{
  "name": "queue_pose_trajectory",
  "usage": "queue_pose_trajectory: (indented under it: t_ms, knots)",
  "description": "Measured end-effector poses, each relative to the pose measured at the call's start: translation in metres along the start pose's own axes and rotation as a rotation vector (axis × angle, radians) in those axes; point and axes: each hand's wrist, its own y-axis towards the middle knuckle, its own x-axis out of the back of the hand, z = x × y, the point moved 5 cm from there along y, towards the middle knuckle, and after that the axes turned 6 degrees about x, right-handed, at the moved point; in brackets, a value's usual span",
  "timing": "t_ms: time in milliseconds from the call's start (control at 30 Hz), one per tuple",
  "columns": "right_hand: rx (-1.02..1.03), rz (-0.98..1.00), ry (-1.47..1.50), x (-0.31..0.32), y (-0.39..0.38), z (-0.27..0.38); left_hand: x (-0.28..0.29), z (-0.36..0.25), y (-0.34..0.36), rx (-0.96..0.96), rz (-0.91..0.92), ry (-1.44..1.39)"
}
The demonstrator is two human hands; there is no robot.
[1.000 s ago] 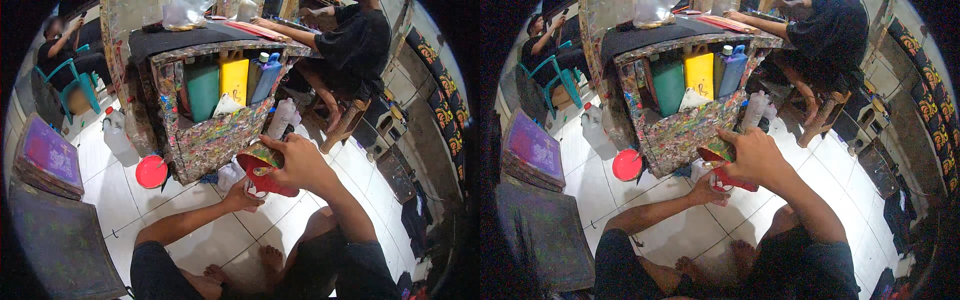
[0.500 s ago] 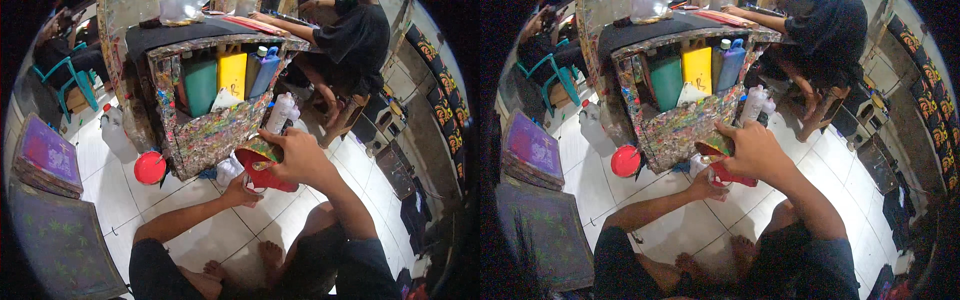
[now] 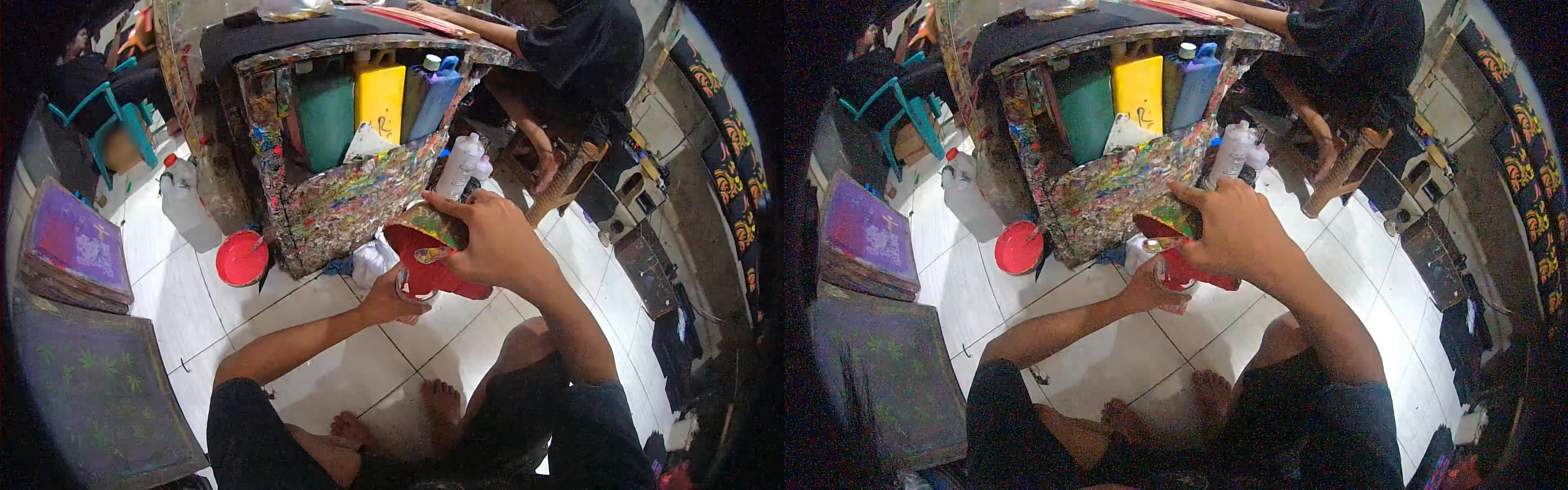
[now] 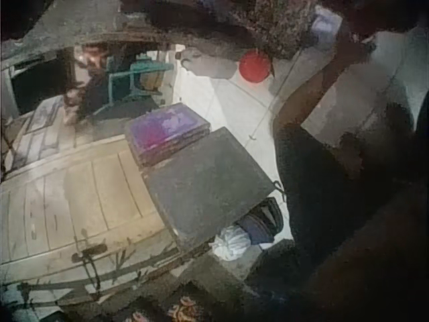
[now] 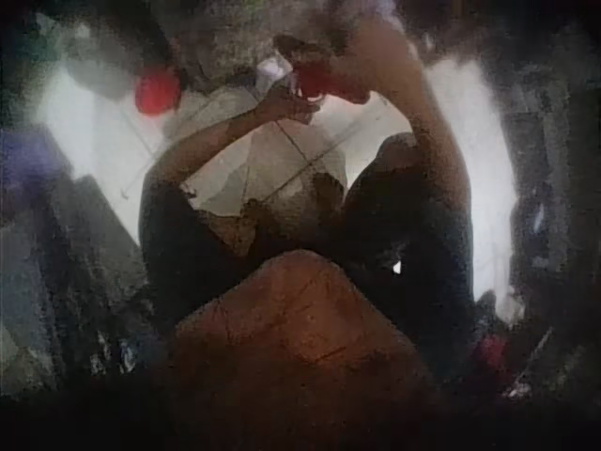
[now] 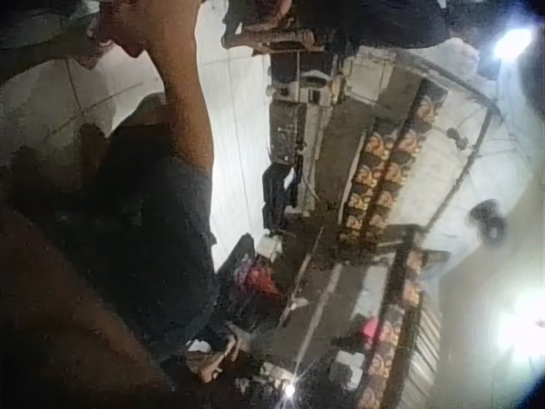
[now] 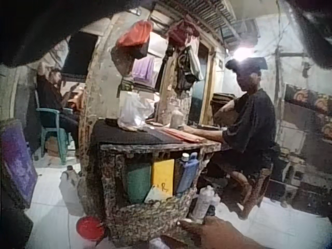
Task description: The person mixes red paint in a container by hand using a stick, after opening a plastic bag to retrieve a small amount of material and placing it into a cup.
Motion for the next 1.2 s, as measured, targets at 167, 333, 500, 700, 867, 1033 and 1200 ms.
queue_pose_trajectory:
  t_ms: [167,333,500,700,867,1033,1200]
  knots:
    - [0.012,-0.009,0.001,0.000,0.001,-0.001,0.001,-0.012,-0.001,-0.235,-0.039,0.173]
    - [-0.009,0.028,-0.008,0.002,0.000,-0.001,-0.003,-0.005,-0.003,0.058,-0.004,0.011]
    - [-0.016,0.015,0.026,0.001,0.002,0.003,0.007,0.005,0.000,-0.173,-0.053,0.160]
    - [0.033,-0.032,0.011,-0.004,0.001,-0.002,0.003,0.007,0.003,0.010,-0.018,-0.035]
    - [0.023,-0.018,0.001,-0.003,0.001,-0.002,-0.002,-0.001,-0.001,0.125,0.012,-0.090]
    - [0.015,-0.010,0.023,-0.003,0.003,0.002,0.008,0.012,0.005,-0.104,-0.006,0.061]
    - [0.052,-0.009,-0.017,-0.005,0.001,-0.002,-0.002,-0.003,0.001,-0.012,-0.017,0.085]
